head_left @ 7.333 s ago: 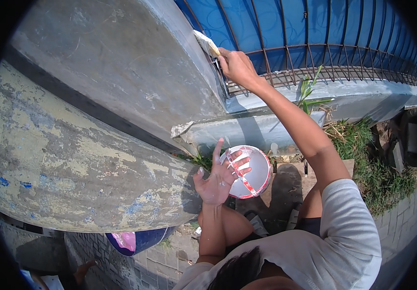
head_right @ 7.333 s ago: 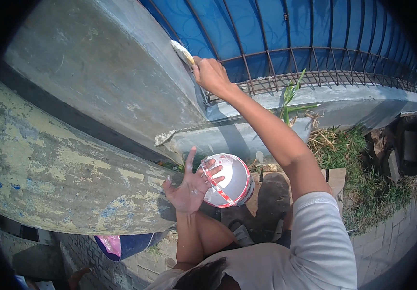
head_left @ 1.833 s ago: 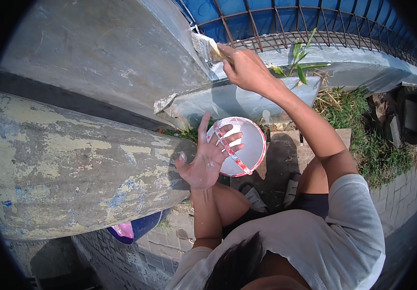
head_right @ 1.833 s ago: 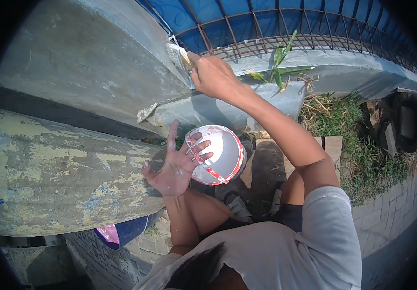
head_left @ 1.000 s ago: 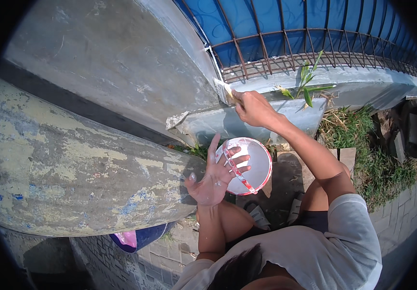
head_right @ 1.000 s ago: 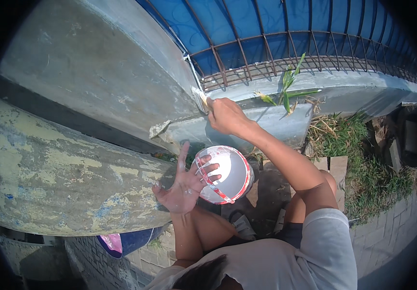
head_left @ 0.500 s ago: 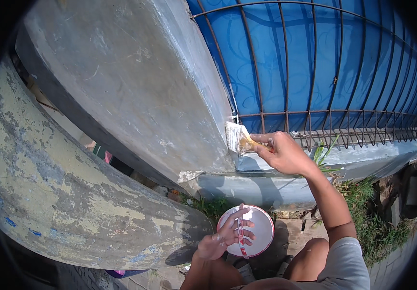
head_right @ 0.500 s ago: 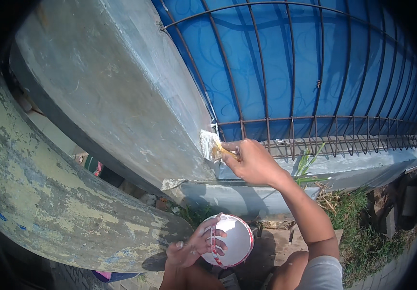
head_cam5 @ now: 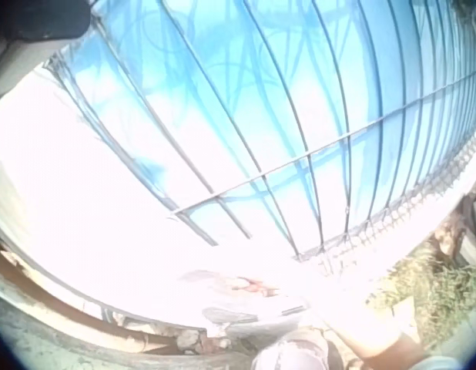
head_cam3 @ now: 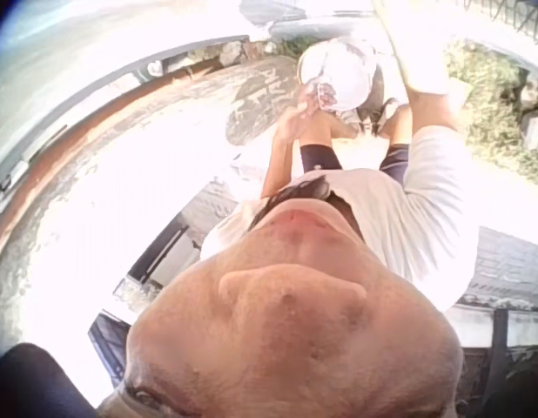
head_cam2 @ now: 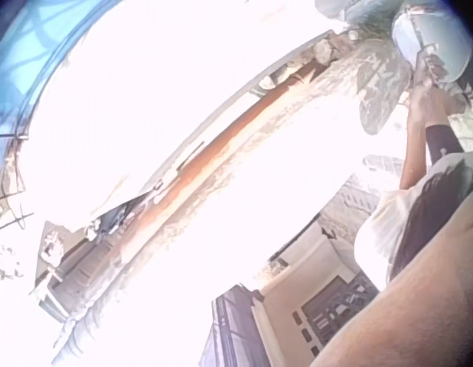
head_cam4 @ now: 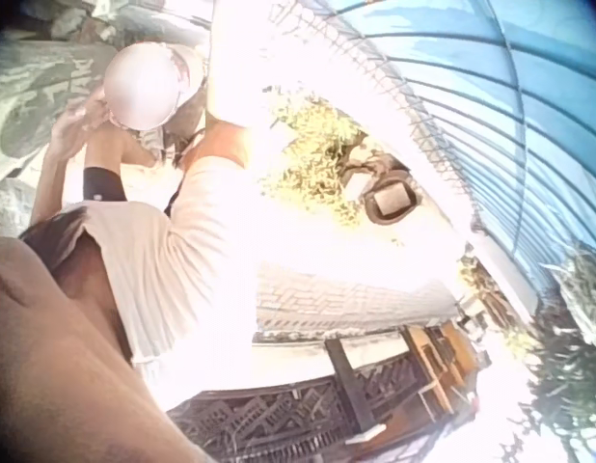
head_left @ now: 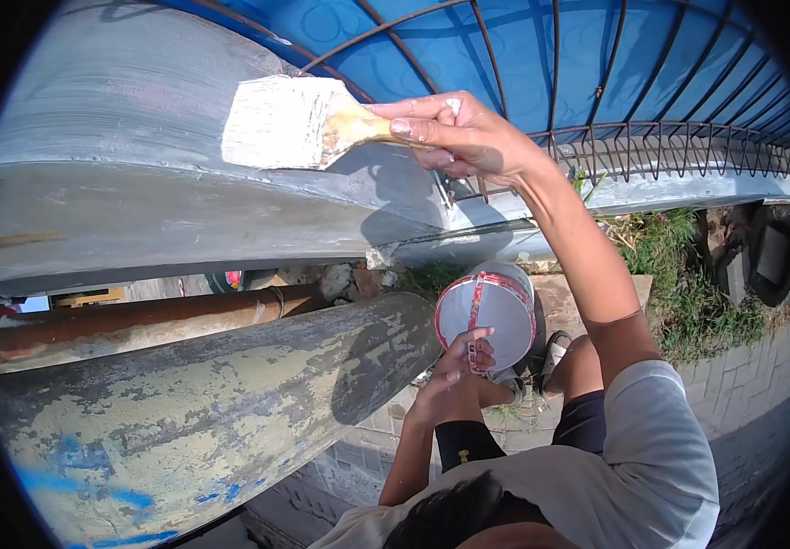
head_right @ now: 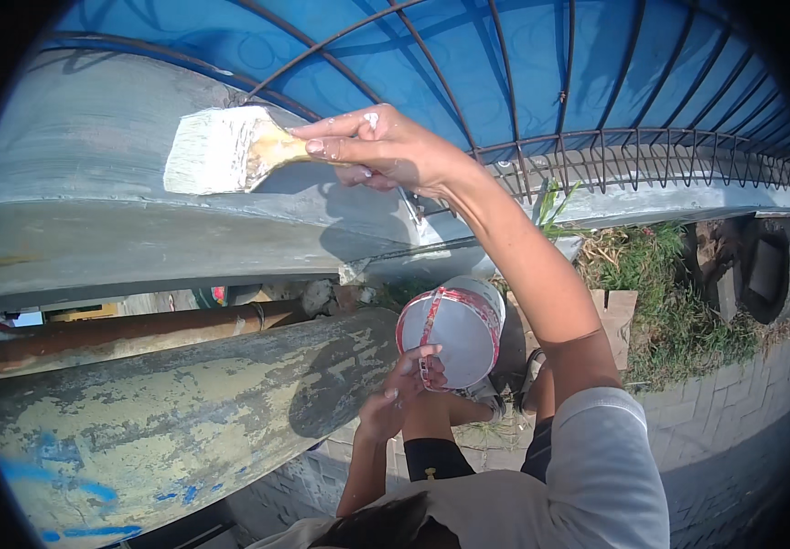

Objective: The person paints a concrete wall ledge using a brush dipped into a bucket of white paint.

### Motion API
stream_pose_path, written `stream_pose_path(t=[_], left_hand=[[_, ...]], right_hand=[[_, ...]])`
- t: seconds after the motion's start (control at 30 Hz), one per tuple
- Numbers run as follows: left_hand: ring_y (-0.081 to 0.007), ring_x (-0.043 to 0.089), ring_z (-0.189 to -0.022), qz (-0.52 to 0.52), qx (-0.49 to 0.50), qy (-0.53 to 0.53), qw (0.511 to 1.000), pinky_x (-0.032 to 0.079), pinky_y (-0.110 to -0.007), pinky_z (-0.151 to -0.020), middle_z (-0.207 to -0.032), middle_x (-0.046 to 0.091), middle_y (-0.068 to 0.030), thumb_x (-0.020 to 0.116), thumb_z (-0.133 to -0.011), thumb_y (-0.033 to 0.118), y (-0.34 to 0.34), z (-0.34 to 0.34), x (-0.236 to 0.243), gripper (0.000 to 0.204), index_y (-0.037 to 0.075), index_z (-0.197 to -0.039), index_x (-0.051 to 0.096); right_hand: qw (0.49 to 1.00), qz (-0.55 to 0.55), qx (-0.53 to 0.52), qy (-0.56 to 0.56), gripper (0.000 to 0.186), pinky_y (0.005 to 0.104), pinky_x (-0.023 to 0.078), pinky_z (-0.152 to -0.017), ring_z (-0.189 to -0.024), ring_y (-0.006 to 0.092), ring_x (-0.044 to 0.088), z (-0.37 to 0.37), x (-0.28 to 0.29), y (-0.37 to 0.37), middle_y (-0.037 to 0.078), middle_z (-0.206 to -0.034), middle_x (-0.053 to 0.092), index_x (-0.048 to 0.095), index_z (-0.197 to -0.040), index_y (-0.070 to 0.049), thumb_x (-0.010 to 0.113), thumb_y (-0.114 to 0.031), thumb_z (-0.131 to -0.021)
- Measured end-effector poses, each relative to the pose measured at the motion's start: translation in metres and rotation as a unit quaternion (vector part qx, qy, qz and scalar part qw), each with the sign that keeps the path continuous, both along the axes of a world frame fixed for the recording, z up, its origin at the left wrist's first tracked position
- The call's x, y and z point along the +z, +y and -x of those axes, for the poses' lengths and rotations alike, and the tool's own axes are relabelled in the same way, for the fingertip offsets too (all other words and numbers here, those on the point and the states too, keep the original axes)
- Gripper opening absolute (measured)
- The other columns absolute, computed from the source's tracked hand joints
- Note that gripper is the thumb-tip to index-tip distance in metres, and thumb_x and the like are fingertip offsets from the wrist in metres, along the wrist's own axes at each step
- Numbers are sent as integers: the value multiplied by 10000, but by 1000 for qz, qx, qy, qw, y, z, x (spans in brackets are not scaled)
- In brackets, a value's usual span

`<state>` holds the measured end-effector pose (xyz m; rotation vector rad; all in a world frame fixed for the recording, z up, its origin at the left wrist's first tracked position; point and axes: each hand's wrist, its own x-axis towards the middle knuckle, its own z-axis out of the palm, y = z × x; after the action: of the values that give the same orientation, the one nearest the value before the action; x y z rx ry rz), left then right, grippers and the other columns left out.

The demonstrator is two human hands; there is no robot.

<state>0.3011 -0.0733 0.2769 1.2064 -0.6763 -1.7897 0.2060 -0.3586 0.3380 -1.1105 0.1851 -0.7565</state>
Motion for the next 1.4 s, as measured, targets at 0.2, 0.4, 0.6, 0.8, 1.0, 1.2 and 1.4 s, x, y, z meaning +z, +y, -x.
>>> stream_pose_path(t=[0.2, 0.4, 0.6, 0.8, 1.0, 1.2, 1.4], left_hand=[[-212, 468, -1028, -53, -23, -37, 998, 305, -347, -952, -1043, 493, -78, 523, -707, 573, 6, 26, 54, 806, 2, -1271, 458], [-190, 456, -1029, -117, -17, -73, 990, 296, -320, -940, -1020, 475, -58, 495, -737, 542, 17, 50, 127, 711, 17, -1217, 506], [-171, 451, -974, -130, -6, -76, 988, 310, -308, -901, -949, 468, -35, 489, -766, 530, 38, 61, 188, 649, 26, -1172, 542], [-141, 460, -917, -101, 12, -66, 993, 341, -283, -881, -917, 465, -15, 489, -828, 455, 41, 64, 236, 539, 21, -1142, 552], [-141, 461, -924, -85, -29, -50, 995, 341, -273, -890, -945, 466, -16, 484, -840, 417, 27, 52, 263, 514, 12, -1153, 540], [-155, 464, -997, -58, -73, -60, 994, 333, -294, -913, -996, 491, -33, 495, -794, 427, 21, 39, 265, 544, 22, -1153, 544], [-146, 456, -991, -35, -78, -70, 994, 328, -288, -895, -983, 490, -28, 485, -790, 413, 24, 12, 277, 542, 18, -1156, 541]], right_hand=[[953, -117, -17, 279, 277, 263, 365, -454, -474, 90, 458, 55, -165, 23, 37, -623, 571, 644, -1140, -39, 600, -123, -880], [816, 125, -158, 542, 247, 432, 497, -800, -888, 378, 629, 16, -131, -10, 238, -839, 654, 693, -879, -9, 675, -197, -720], [818, 186, -145, 524, 232, 426, 497, -800, -876, 378, 632, -4, 26, -34, 245, -848, 651, 700, -877, -7, 660, -168, -714], [835, 349, -236, 355, 279, 418, 486, -694, -743, 362, 634, 16, 196, -24, 222, -772, 649, 692, -1051, -54, 621, -142, -796], [792, 354, -304, 394, 239, 436, 485, -613, -666, 345, 620, 28, 210, 2, 203, -772, 653, 701, -994, -44, 626, -86, -770], [738, 353, -270, 508, 159, 472, 496, -638, -726, 380, 622, -3, 153, 19, 209, -719, 627, 669, -875, -29, 602, -63, -735], [761, 349, -362, 411, 95, 467, 502, -622, -727, 393, 643, -26, 231, 31, 220, -744, 640, 638, -745, 14, 594, -49, -688]])
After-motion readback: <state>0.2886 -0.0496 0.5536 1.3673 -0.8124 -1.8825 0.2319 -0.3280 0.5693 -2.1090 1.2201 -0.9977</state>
